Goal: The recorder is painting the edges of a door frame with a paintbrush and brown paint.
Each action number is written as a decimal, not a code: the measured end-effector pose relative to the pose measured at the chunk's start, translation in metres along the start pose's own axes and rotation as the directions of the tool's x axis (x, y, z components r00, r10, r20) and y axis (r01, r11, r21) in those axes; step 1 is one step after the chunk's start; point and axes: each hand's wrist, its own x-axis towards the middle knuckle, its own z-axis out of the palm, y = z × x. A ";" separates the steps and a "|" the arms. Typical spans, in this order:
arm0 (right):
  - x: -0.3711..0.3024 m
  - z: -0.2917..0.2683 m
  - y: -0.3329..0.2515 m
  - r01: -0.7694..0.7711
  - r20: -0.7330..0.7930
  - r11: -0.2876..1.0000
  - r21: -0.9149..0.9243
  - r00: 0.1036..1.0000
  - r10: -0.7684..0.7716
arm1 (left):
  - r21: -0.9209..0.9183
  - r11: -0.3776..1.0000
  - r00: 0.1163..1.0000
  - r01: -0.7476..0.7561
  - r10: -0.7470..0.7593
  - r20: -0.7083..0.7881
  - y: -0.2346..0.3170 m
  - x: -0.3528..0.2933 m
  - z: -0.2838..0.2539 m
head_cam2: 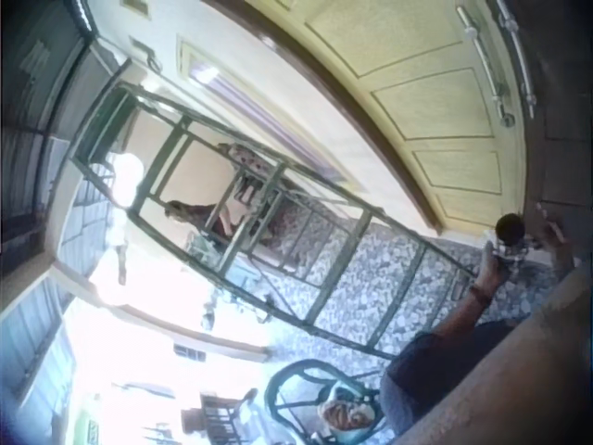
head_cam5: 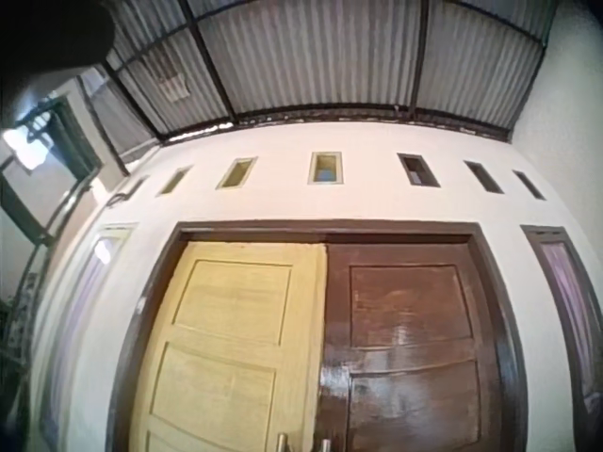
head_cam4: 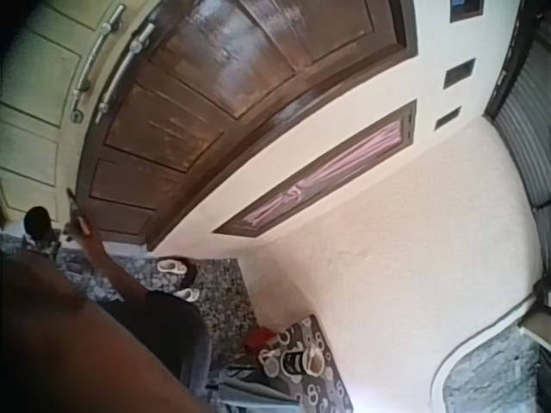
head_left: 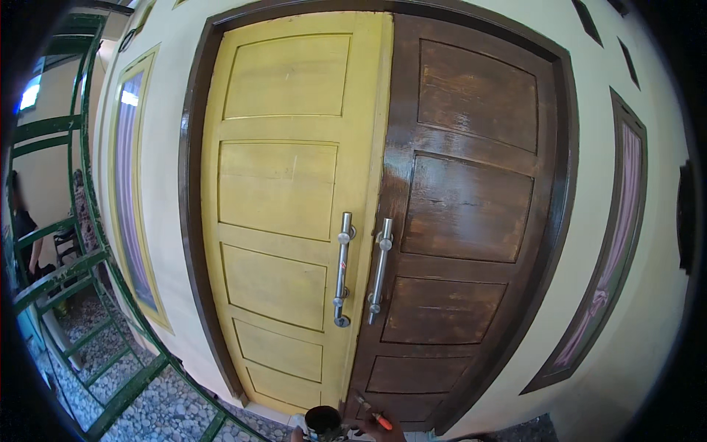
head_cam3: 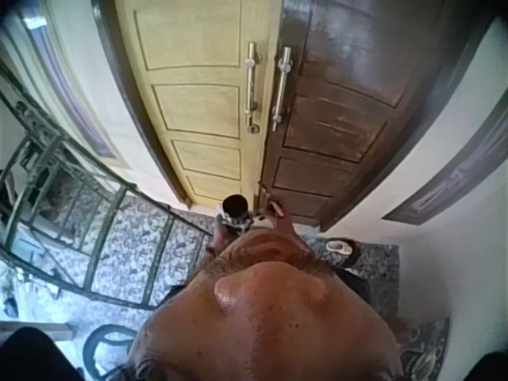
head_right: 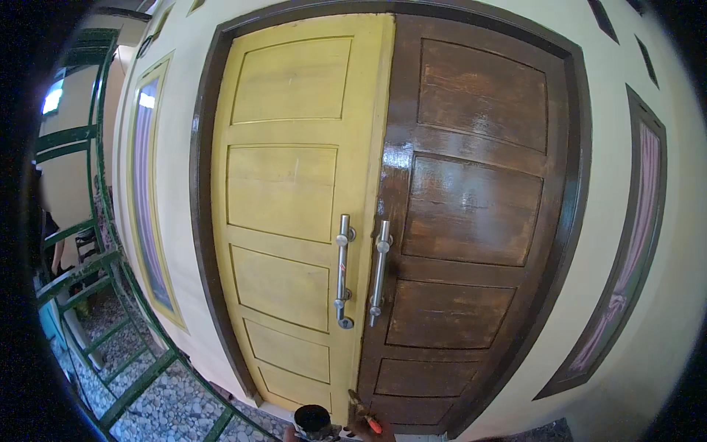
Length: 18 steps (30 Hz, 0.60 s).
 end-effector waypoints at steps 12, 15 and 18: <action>-0.004 0.050 0.040 0.204 0.097 0.793 -0.575 0.979 -0.181 | -0.060 0.987 0.954 0.146 -0.124 0.274 0.070 -0.001 -0.008; -0.008 0.064 0.065 0.344 0.303 0.781 -0.522 0.930 -0.207 | 0.012 0.980 0.916 0.196 -0.188 0.356 0.079 -0.007 -0.013; -0.012 0.080 0.077 0.387 0.308 0.331 -0.861 0.913 -0.267 | 0.109 0.980 0.942 0.169 -0.193 0.273 0.086 -0.010 -0.019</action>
